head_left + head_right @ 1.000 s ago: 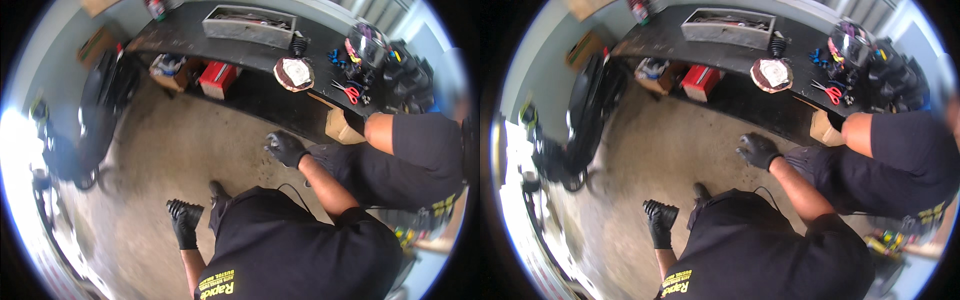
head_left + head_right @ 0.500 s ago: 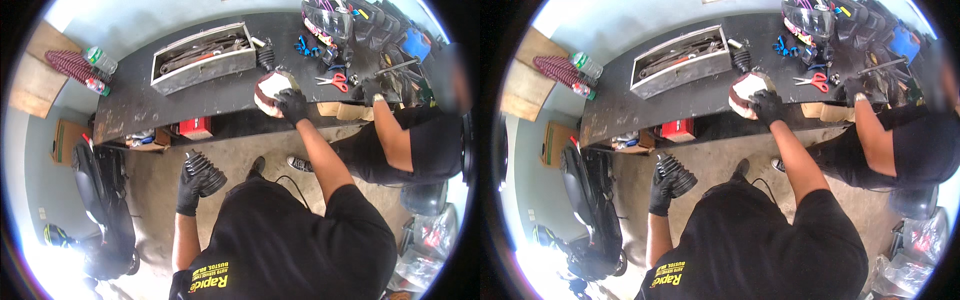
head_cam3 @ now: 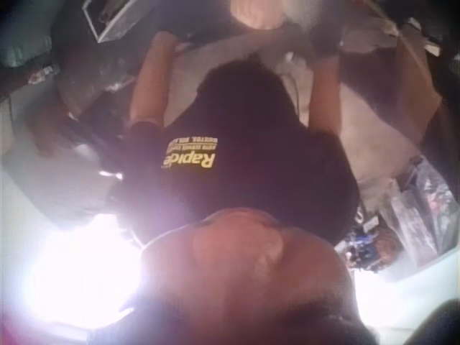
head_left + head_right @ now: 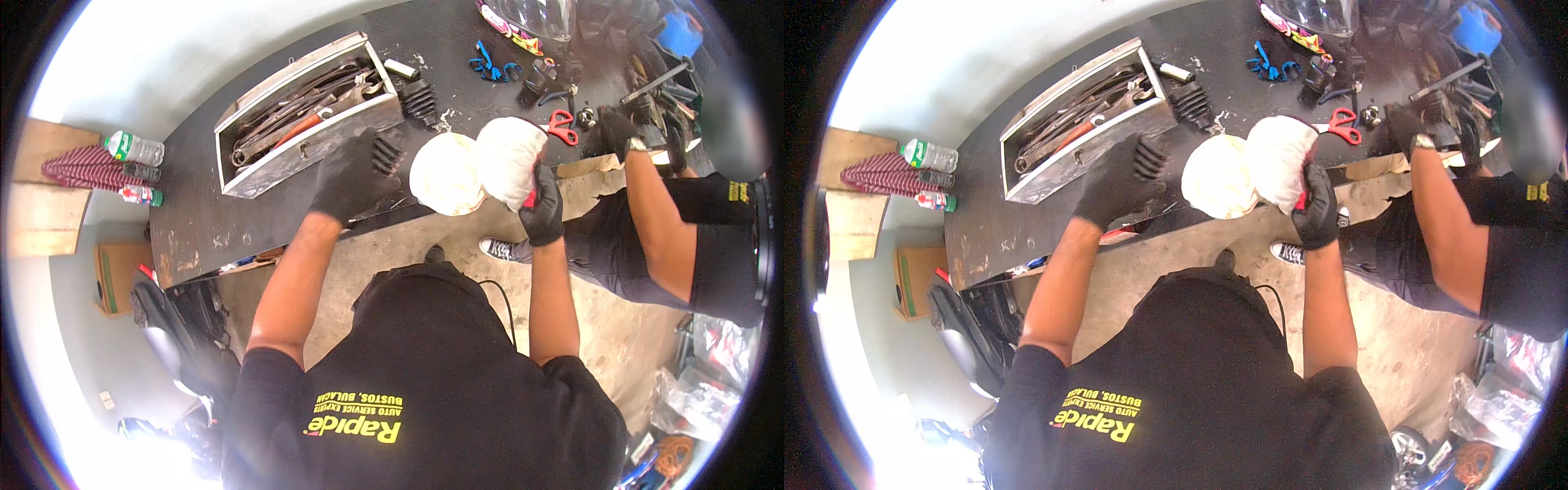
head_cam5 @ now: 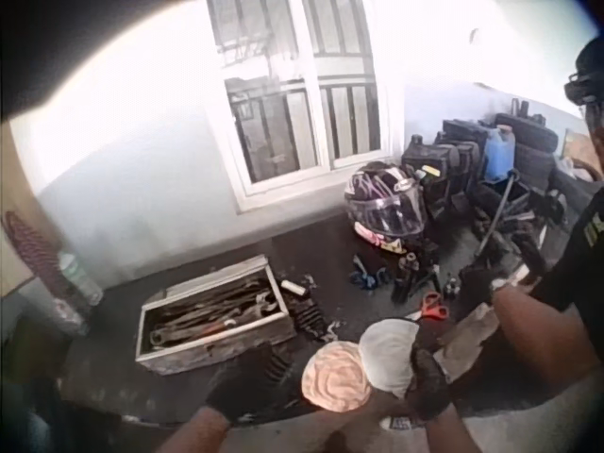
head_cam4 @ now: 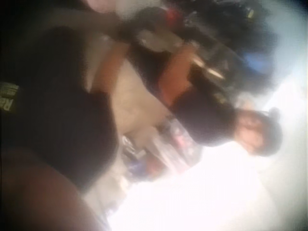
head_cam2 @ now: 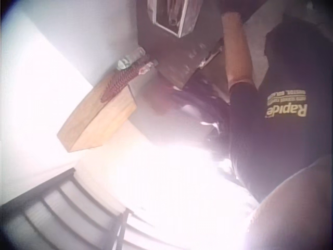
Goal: The person holds a black rubber boot and uses red-handled scissors to cut the boot's shaft. The person then places the cut boot on the workbench and picks up another boot to continue cutting.
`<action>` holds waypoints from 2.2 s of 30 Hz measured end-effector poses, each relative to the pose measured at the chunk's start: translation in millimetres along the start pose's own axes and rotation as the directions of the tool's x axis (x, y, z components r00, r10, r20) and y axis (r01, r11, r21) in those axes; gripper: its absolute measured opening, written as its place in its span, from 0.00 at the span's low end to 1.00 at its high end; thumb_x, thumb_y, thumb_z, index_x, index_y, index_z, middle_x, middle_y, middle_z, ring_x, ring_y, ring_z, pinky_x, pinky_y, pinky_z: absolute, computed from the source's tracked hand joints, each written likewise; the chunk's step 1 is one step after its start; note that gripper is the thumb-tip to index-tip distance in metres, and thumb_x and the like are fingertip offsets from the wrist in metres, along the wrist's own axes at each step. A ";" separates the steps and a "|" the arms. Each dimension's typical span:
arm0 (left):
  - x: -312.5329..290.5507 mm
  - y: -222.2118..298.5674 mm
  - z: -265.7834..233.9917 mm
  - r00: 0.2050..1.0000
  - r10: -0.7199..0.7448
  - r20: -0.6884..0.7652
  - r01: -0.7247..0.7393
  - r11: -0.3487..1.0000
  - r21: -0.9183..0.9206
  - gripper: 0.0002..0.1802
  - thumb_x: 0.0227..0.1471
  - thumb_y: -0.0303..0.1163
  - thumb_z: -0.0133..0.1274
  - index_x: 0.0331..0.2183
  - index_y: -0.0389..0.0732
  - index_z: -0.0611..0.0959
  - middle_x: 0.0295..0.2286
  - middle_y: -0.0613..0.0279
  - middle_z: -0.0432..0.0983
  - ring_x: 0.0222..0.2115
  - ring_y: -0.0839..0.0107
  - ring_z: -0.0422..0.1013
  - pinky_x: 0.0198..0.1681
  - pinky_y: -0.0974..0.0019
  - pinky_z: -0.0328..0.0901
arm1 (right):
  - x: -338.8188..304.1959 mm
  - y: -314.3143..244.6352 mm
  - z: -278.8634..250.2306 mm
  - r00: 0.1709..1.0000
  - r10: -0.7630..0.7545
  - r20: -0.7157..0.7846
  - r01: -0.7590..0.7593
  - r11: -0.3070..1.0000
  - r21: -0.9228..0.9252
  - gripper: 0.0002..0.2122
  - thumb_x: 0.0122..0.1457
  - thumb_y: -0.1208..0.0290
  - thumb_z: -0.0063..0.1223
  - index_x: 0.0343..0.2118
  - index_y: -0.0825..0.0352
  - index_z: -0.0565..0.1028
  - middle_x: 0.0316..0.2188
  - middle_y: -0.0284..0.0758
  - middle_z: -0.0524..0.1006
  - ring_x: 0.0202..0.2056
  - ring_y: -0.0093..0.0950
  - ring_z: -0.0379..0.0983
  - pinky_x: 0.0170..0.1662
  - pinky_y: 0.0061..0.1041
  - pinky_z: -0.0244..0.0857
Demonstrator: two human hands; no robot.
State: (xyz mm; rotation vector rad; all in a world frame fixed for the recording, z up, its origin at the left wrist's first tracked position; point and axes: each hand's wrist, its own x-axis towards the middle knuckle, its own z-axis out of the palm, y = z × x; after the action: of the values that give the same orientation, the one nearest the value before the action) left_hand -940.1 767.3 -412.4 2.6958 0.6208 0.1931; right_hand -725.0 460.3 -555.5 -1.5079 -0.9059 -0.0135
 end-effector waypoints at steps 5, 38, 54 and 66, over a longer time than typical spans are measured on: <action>58.4 3.8 47.3 0.980 0.089 0.177 -0.167 0.855 0.491 0.47 0.37 0.45 0.72 0.57 0.36 0.73 0.47 0.50 0.75 0.50 0.49 0.71 0.52 0.47 0.66 | -44.4 -31.1 -22.8 0.774 0.603 0.192 -0.226 -0.020 0.974 0.29 0.64 0.63 0.55 0.66 0.69 0.65 0.67 0.43 0.67 0.66 0.43 0.64 0.69 0.48 0.59; -60.5 -10.1 46.1 0.905 0.357 0.232 0.394 -0.494 -0.775 0.30 0.70 0.55 0.41 0.60 0.42 0.72 0.51 0.58 0.75 0.52 0.64 0.73 0.59 0.55 0.69 | -5.7 -150.1 234.7 0.894 -0.382 0.234 0.448 0.746 -0.493 0.28 0.64 0.68 0.55 0.63 0.79 0.64 0.59 0.59 0.69 0.61 0.55 0.67 0.67 0.48 0.57; -76.7 98.3 78.8 0.998 0.054 0.036 0.033 0.059 -0.998 0.17 0.62 0.40 0.53 0.43 0.35 0.83 0.34 0.51 0.84 0.37 0.58 0.80 0.42 0.57 0.73 | -13.1 -242.8 158.9 0.726 0.601 -0.334 -0.500 0.129 -0.856 0.22 0.64 0.63 0.52 0.61 0.61 0.71 0.58 0.45 0.74 0.59 0.46 0.70 0.61 0.38 0.64; -3.9 63.2 101.1 0.852 0.509 -0.123 -0.401 0.483 -0.778 0.21 0.59 0.48 0.58 0.47 0.44 0.80 0.37 0.56 0.79 0.36 0.61 0.78 0.37 0.54 0.73 | -50.6 -285.3 86.5 0.801 0.581 0.147 -0.424 0.376 0.824 0.41 0.64 0.35 0.47 0.72 0.59 0.56 0.66 0.50 0.64 0.65 0.48 0.64 0.68 0.49 0.57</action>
State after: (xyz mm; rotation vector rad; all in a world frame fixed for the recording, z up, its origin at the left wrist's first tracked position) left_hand -897.2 680.4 -482.0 1.8893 -0.2477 0.3368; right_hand -954.4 470.9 -358.8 -0.7674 -0.1586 0.6684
